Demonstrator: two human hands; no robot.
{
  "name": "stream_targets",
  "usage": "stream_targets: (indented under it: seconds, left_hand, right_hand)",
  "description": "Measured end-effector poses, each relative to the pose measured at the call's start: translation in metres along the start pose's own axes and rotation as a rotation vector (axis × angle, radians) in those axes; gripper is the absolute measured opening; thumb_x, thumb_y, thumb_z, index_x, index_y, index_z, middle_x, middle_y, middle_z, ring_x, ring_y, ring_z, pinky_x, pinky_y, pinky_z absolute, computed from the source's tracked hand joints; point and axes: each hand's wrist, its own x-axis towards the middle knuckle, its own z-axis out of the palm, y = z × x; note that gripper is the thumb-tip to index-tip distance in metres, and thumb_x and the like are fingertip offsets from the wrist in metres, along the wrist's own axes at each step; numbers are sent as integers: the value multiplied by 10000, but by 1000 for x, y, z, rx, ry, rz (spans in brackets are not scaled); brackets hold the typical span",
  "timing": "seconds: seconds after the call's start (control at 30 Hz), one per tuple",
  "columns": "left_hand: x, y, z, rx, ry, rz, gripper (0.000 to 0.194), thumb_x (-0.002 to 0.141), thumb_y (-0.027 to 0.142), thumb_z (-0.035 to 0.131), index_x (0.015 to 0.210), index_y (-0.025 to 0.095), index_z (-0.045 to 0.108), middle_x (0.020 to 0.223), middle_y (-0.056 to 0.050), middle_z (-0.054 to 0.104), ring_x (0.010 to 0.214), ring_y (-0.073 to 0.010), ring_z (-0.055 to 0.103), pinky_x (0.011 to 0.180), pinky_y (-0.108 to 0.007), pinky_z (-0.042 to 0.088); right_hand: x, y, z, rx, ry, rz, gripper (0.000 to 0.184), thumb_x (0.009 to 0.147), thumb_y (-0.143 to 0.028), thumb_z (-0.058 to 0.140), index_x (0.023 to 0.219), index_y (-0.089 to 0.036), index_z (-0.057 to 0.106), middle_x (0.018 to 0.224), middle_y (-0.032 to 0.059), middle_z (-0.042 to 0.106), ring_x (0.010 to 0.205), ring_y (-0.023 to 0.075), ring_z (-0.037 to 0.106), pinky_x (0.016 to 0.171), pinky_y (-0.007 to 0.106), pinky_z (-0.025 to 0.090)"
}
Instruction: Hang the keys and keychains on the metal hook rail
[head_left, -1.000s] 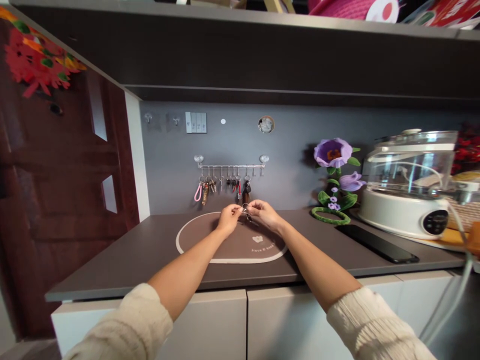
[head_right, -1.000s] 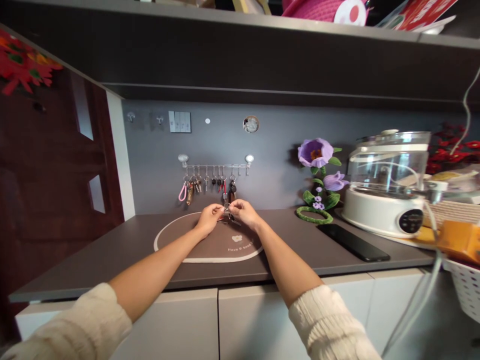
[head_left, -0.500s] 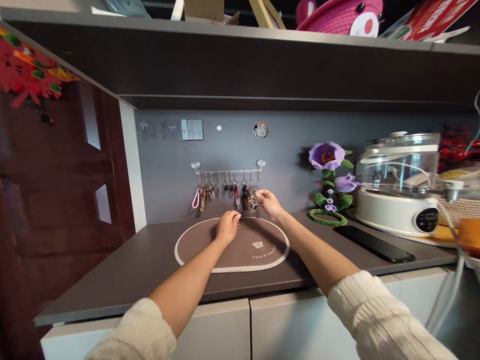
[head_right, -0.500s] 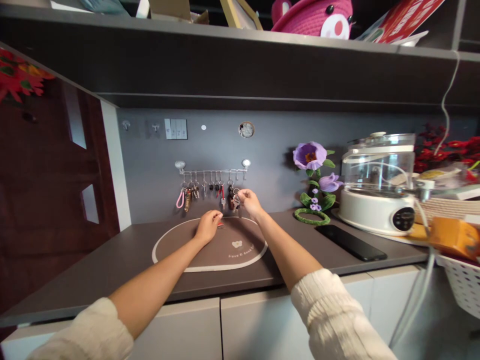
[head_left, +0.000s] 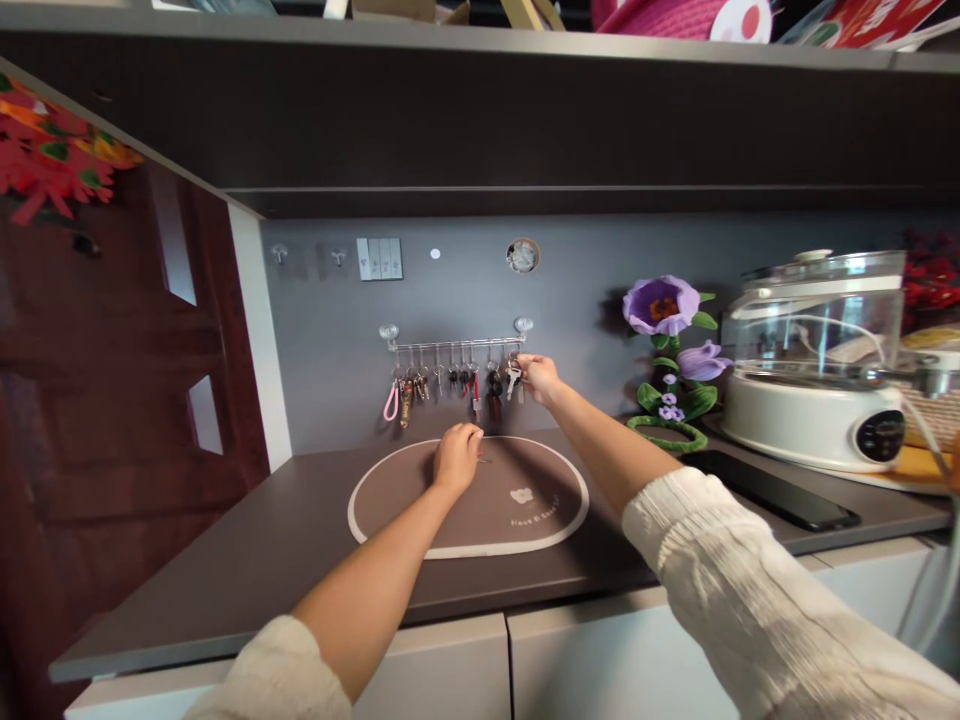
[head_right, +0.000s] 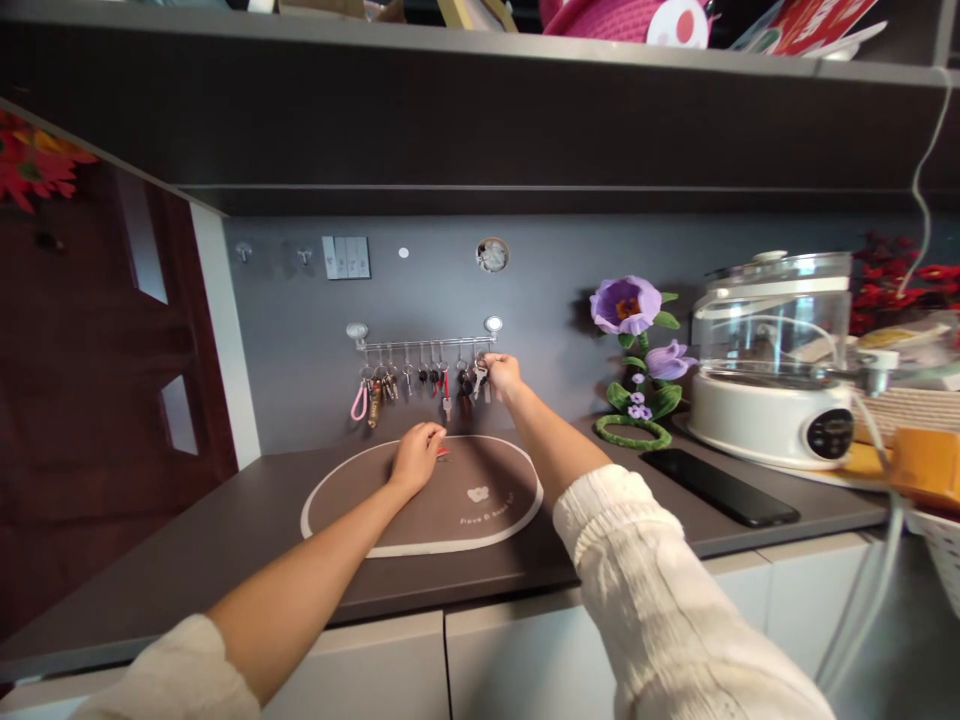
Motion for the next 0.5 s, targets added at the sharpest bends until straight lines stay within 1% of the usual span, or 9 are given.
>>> stream_targets:
  seconds: [0.07, 0.2, 0.37, 0.5]
  left_hand:
    - [0, 0, 0, 19, -7, 4, 230, 846, 224, 414, 783, 170, 628, 794, -52, 620, 769, -158, 544, 705, -262, 387]
    - [0, -1, 0, 38, -1, -2, 229, 846, 227, 417, 785, 175, 631, 801, -57, 622, 782, -166, 546, 717, -270, 386]
    - [1, 0, 0, 24, 6, -18, 214, 839, 219, 430, 781, 177, 631, 792, -52, 620, 775, -162, 545, 707, -262, 386]
    - [0, 1, -1, 3, 16, -38, 213, 839, 207, 428, 784, 170, 630, 790, -50, 617, 748, -151, 541, 688, -251, 385]
  right_hand:
    - [5, 2, 3, -17, 10, -6, 134, 681, -69, 502, 582, -157, 480, 506, -16, 520, 410, 58, 427, 416, 175, 334]
    - [13, 6, 7, -39, 28, -4, 119, 688, -99, 512, 589, -159, 485, 508, -5, 523, 441, 76, 454, 445, 194, 369]
    - [21, 13, 10, -68, 49, -11, 117, 701, -138, 531, 595, -159, 487, 458, -7, 479, 424, 77, 418, 436, 199, 371]
    - [26, 21, 10, -77, 74, -16, 110, 701, -140, 525, 598, -162, 493, 448, -12, 460, 430, 78, 421, 450, 203, 379]
